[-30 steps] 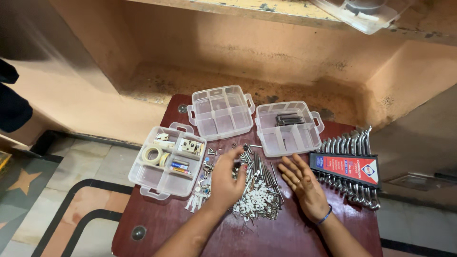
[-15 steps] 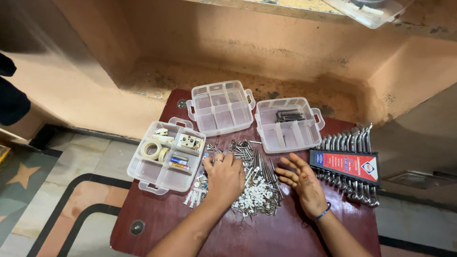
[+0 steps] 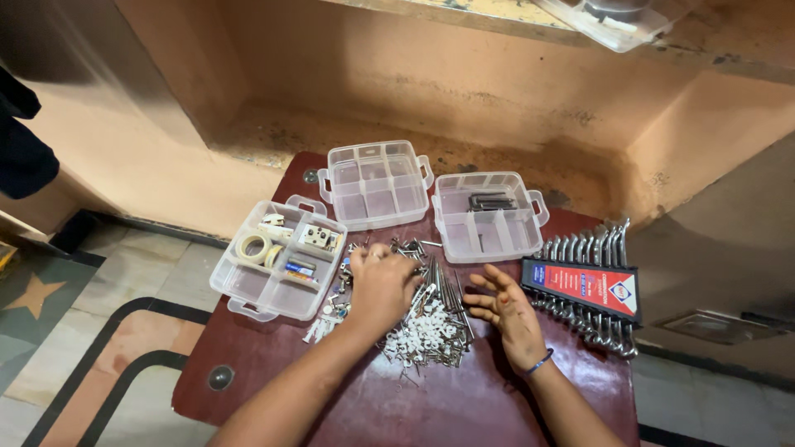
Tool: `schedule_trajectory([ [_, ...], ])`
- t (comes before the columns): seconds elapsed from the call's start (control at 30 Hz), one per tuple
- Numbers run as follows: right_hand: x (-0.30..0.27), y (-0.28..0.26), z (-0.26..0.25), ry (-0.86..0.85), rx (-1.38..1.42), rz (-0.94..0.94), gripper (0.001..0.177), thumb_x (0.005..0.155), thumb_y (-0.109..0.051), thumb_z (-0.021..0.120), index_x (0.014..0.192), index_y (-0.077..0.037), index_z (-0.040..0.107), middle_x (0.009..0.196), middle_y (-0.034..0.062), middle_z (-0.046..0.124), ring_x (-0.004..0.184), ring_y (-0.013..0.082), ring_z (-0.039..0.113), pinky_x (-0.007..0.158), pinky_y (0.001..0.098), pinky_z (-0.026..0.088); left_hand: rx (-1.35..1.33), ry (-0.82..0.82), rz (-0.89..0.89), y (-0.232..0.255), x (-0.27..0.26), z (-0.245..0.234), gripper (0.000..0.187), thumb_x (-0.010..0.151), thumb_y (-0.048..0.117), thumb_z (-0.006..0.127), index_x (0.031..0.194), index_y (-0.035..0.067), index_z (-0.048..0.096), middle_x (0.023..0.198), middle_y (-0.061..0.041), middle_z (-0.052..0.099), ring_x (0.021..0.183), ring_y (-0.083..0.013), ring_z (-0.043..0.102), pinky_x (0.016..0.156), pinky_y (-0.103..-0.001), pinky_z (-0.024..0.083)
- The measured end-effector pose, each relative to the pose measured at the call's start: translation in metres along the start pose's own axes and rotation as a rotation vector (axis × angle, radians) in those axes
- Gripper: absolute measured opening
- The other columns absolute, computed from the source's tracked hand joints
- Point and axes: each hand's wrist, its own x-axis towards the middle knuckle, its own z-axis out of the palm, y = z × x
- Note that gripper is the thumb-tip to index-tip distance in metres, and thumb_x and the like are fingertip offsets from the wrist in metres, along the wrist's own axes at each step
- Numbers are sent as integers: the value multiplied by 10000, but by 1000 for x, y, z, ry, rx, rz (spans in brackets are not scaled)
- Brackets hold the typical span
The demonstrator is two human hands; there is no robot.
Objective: The person sorts a mixed pile of small hardware items on a table, picking up nails, screws, and plastic wall anchors and placing them into compartmentalized plastic storage boxes. The person also handles a roll of tape and a small electrical socket, placing them into a separate box.
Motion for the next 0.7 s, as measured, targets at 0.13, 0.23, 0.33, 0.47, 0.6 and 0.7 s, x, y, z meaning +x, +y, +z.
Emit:
schedule_trajectory([
  [0.13, -1, 2, 0, -11, -1, -11, 767, 988, -527, 513, 1539, -17, 352, 1444, 167, 541, 1133, 240, 655, 942, 379, 542, 17, -78, -102, -6, 21, 0, 220, 762, 284, 820, 895, 116, 768, 875, -65, 750, 971, -293, 595, 921, -487, 351],
  [0.23, 0, 4, 0, -19, 3, -11, 723, 1006, -495, 503, 1529, -13, 374, 1437, 158, 554, 1118, 224, 660, 932, 358, 542, 65, -51, -71, -14, 33, 7, 198, 755, 247, 814, 876, 105, 748, 885, -84, 746, 959, -313, 603, 882, -485, 367],
  [0.33, 0, 7, -2, -21, 9, -4, 697, 1013, -473, 505, 1520, -11, 387, 1431, 156, 558, 1104, 215, 662, 920, 344, 542, 112, -60, -62, -23, 40, 18, 150, 768, 214, 801, 839, 102, 729, 886, -81, 747, 973, -314, 613, 874, -482, 375],
  [0.47, 0, 8, -4, -13, -14, -3, 663, 1024, -446, 498, 1515, -11, 399, 1424, 153, 565, 1089, 203, 667, 913, 328, 545, 189, -81, -69, -27, 46, 30, 153, 761, 232, 812, 835, 117, 743, 831, -119, 734, 992, -329, 616, 884, -483, 381],
  [0.6, 1, 10, -3, -19, -14, -12, 649, 1031, -430, 485, 1519, -10, 401, 1415, 153, 569, 1084, 200, 670, 908, 326, 544, 181, -121, -93, -21, 50, 25, 152, 767, 233, 803, 842, 117, 741, 847, -125, 729, 993, -320, 621, 876, -478, 382],
  [0.7, 0, 3, 1, -5, -4, -7, 619, 1032, -391, 501, 1515, -18, 401, 1409, 135, 579, 1073, 194, 675, 900, 321, 544, 112, -99, -74, -10, 49, 13, 158, 783, 236, 798, 889, 124, 762, 856, -125, 730, 972, -324, 625, 862, -481, 391],
])
